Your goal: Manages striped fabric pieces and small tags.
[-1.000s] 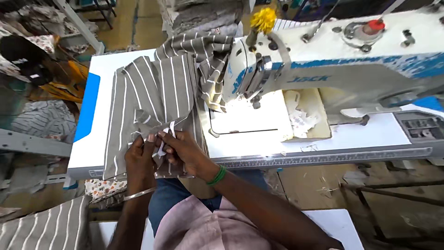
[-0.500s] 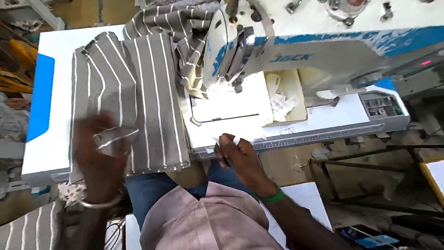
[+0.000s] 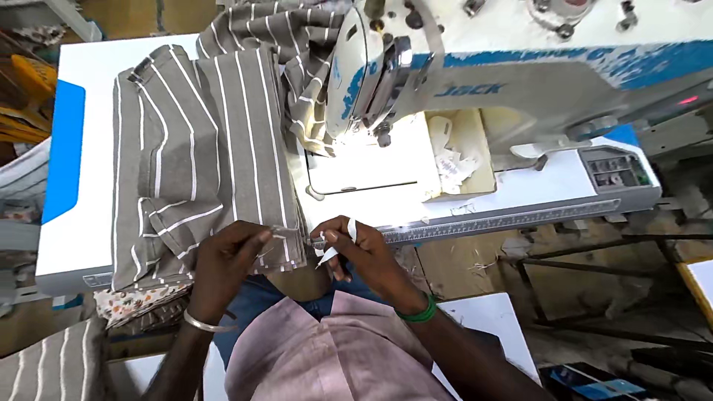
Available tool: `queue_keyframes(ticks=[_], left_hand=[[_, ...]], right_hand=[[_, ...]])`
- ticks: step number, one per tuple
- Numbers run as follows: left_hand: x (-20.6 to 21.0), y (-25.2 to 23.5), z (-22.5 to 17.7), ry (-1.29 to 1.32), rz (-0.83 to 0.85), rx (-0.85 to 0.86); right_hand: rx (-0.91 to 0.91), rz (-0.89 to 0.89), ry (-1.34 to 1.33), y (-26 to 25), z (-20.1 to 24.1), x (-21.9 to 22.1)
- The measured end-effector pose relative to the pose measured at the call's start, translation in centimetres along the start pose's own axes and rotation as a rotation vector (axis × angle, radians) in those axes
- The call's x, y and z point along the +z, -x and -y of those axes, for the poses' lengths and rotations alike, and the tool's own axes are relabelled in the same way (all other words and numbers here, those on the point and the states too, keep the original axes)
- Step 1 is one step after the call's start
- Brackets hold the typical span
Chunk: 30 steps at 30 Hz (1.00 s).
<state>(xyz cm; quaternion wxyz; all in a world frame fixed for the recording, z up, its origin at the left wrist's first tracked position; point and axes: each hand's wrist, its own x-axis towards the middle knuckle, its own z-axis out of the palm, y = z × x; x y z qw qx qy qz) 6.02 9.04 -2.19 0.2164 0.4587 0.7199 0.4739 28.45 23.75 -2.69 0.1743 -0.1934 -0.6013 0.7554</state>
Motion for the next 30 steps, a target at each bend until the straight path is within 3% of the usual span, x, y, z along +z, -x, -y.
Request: queue_keyframes(ticks=[4,8,12,15,19,22,24,26,28,30], left_hand=[[-0.8,0.2,-1.0,0.44,-0.109,-0.318],[-0.9,0.8,-1.4,0.424,-0.218,-0.279],[-1.3,0.8,-2.0,0.497,-0.357,-0.32],[-1.2,1.0,-2.1,0.544,-0.376,-0.32],[-2.3,0.2,-2.1,0.207,-0.392,-0.199],[-4.8,-2.2,-0.3,-0.187,-0.449,-0.266],[-7.1,-4.3,-0.4,-0.281,-0.458,-0.385],[-10.0,-4.8,0.0,-0.33,-0.474,-0.298],[-12.4,-3.5,1.2,-0.469,-0.601,-0.1],[-11.1,-2.5,-0.6,-0.578,-0.556,0.089]], right_hand=[[-0.014,0.009,-0.138,-0.6,1.3,1.5],[-0.134,0.01,-0.161,-1.7,2.8,3.3],[0.214,0.097,-0.098,-6.0,2.3,5.6],[0.24,0.133,-0.275,-7.6,1.1,7.8],[0.237,0.144,-0.191,-10.2,1.9,9.9],[-0.202,0.311,0.251,-4.1,2.1,11.6],[-0.368,0.439,0.228,0.4,2.9,10.8],[-0.171,0.226,0.159,1.6,2.9,6.7],[0.053,0.009,0.07,2.0,2.4,2.5],[0.076,-0.033,-0.071,2.7,1.0,0.1]])
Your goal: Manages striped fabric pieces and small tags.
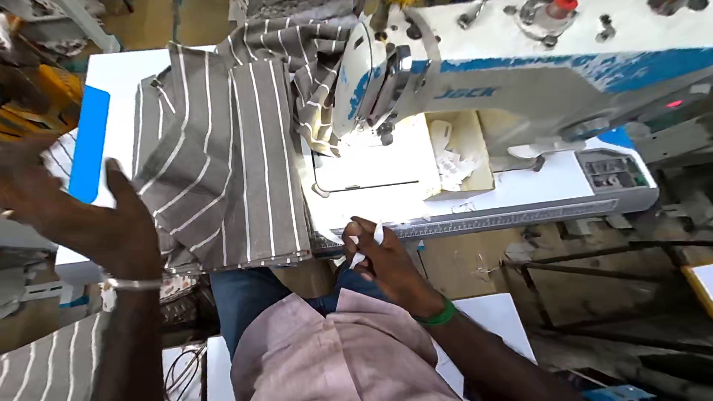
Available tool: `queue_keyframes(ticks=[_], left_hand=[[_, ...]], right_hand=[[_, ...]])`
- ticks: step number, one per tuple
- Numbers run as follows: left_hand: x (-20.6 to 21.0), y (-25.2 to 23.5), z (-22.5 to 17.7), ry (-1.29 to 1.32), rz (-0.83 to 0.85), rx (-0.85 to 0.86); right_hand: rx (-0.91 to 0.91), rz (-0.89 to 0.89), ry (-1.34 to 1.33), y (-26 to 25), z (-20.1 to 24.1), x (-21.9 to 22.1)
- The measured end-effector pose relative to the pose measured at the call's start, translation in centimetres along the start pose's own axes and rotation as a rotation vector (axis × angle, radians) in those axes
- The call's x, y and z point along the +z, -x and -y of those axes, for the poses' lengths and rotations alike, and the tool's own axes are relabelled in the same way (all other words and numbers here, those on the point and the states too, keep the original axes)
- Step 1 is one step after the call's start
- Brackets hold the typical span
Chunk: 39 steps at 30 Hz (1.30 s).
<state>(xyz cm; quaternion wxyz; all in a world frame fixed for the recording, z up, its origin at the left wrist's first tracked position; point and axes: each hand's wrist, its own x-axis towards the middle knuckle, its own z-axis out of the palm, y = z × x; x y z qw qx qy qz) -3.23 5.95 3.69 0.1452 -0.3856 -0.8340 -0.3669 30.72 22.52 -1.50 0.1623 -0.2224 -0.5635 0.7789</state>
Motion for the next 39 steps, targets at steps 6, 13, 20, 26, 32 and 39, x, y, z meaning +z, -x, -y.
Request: queue_keyframes(ticks=[6,13,20,26,32,39], left_hand=[[6.7,9.1,-7.1,0.147,0.591,0.335],[6.4,8.4,-6.3,0.437,0.521,-0.11],[4.6,7.5,-6.4,0.781,0.433,-0.522],[3.7,6.0,-5.9,0.999,0.34,-0.6],[4.5,3.9,-6.3,0.596,0.243,-0.444],[2.1,-1.7,1.7,0.095,0.007,-0.232]], right_hand=[[0.025,-0.075,-0.124,0.0,-2.0,-0.2],[0.016,0.02,-0.068,-1.0,-2.0,-0.1],[0.078,0.056,-0.038,-4.0,0.3,3.5],[0.239,0.194,-0.323,-9.6,-0.4,8.5],[0.051,0.273,-0.145,-8.9,0.7,10.3],[-0.112,0.299,0.021,-0.6,1.7,2.8]])
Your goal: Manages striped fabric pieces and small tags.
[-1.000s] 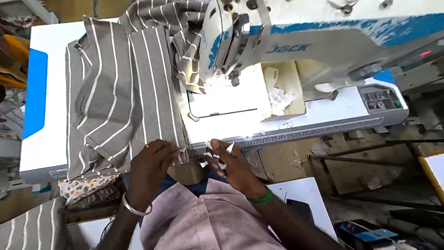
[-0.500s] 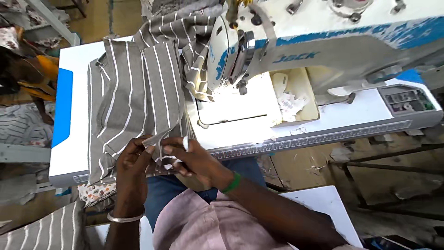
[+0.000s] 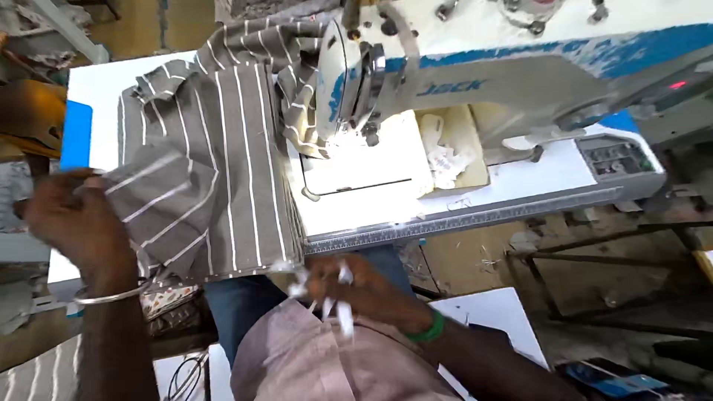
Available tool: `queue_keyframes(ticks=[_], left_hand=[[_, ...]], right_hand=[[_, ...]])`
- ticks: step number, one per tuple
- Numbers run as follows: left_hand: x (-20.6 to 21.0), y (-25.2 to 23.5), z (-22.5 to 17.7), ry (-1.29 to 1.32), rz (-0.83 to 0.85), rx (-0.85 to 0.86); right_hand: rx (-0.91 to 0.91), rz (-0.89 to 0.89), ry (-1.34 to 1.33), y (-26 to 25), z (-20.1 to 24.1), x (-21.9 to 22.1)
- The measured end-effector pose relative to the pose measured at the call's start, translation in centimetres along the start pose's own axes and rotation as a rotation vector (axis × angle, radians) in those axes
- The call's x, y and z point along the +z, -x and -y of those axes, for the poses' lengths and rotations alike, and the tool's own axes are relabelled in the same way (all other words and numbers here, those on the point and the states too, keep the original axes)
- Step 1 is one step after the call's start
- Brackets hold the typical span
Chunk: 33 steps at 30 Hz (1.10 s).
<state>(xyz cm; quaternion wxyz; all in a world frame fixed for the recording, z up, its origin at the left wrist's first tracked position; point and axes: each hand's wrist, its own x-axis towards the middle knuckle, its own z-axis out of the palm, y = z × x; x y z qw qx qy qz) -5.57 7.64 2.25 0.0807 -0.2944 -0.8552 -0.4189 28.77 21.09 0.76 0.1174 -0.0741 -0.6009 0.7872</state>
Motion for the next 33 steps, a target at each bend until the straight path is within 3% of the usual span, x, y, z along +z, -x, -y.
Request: queue_keyframes(ticks=[2,5,7,10,13,20,24,29,33], left_hand=[[-1.3,0.7,-0.6,-0.087,-0.046,0.174],[1.4,6.8,-3.6,0.026,0.391,0.463],[3.8,10.5,-4.8,0.013,0.627,0.522],[5.4,12.8,-5.6,-0.075,0.668,0.541],[5.6,13.2,-6.1,-0.032,0.589,0.418],[4.7,12.2,-6.2,0.433,0.597,-0.159],[3.7,11.2,-6.0,0.569,0.597,-0.234],[2.3,10.3,-5.9,0.742,0.383,-0.37],[2.2,11.1,-6.0,0.736,0.362,-0.396]], right_hand=[[0.121,-0.209,-0.066,1.3,-1.7,-2.6],[0.163,-0.368,-0.152,2.8,-3.2,-3.7],[0.15,-0.383,-0.161,2.6,-3.5,-3.2],[0.16,-0.359,-0.166,2.4,-4.0,-2.3],[0.169,-0.282,-0.167,1.6,-3.8,-2.4],[0.162,-0.199,-0.223,0.4,-2.8,-2.5],[0.11,-0.146,-0.234,-0.9,-2.1,-1.7],[0.191,-0.197,-0.155,-4.9,-2.7,0.6],[0.276,-0.117,-0.394,-9.4,-3.2,3.4]])
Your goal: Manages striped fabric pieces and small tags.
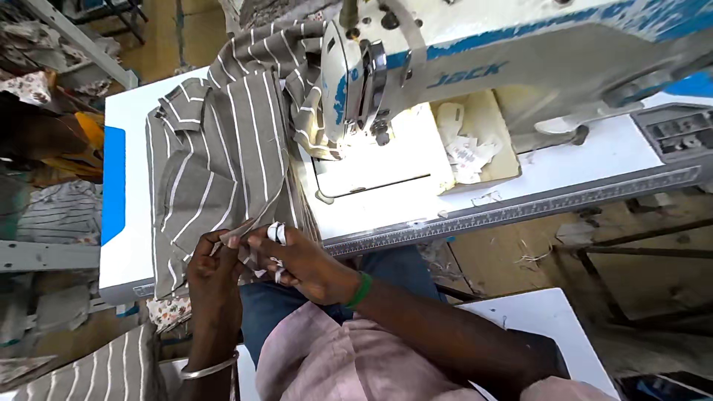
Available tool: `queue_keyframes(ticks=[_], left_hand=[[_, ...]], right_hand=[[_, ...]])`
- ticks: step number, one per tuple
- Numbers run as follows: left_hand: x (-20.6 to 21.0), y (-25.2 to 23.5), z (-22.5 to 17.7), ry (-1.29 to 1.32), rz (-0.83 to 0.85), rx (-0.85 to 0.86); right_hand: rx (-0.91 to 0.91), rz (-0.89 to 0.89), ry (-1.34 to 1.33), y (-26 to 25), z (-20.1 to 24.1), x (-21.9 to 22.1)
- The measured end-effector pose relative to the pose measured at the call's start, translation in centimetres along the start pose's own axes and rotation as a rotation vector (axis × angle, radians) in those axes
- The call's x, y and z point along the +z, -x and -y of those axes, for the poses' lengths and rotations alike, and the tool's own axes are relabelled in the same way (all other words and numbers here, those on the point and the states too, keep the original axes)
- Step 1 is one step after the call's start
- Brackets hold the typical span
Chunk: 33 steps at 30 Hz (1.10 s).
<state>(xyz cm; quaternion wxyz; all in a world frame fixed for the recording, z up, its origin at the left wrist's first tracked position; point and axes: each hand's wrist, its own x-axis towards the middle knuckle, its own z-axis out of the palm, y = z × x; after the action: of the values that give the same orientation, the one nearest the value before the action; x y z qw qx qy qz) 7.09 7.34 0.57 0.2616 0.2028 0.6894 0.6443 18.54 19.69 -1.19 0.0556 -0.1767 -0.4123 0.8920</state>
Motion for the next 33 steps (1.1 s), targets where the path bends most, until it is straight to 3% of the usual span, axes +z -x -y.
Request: queue_keyframes(ticks=[6,11,13,15,17,19,21,25,27,30,33], left_hand=[[-0.2,-0.3,-0.6,-0.043,-0.166,0.002],[0.3,-0.5,-0.6,0.007,-0.068,0.017],[-0.1,-2.1,-0.4,-0.162,-0.143,0.121],[-0.8,-4.1,-0.7,-0.513,-0.226,0.206],[-1.9,-5.9,-1.3,-0.677,-0.172,0.173],[-3.0,-7.3,-2.0,-0.677,-0.045,0.144],[-3.1,-7.3,-2.3,-0.519,0.033,0.114],[-2.2,-5.1,-2.2,-0.375,-0.025,0.146],[-1.8,-4.3,-1.9,-0.389,-0.081,0.23],[-1.6,-3.1,-2.3,-0.445,-0.124,0.32],[-1.8,-2.8,-2.7,-0.47,-0.104,0.345]], right_hand=[[-0.108,-0.135,0.087,-0.5,-0.7,0.7],[0.018,0.032,-0.04,-1.4,0.1,1.9],[-0.13,0.041,0.296,0.0,-0.2,2.7],[-0.429,0.227,0.733,3.3,-2.2,3.1],[-0.614,0.371,0.796,6.4,-3.0,2.1],[-0.523,0.221,0.714,7.2,-2.0,-1.9],[-0.444,0.012,0.708,7.2,-0.3,-4.7],[-0.359,-0.199,0.811,6.1,1.2,-3.7],[-0.288,-0.169,0.778,4.0,1.1,-1.8],[-0.121,0.027,0.643,-0.4,-0.4,0.8],[-0.085,0.083,0.62,-2.3,-0.8,1.2]])
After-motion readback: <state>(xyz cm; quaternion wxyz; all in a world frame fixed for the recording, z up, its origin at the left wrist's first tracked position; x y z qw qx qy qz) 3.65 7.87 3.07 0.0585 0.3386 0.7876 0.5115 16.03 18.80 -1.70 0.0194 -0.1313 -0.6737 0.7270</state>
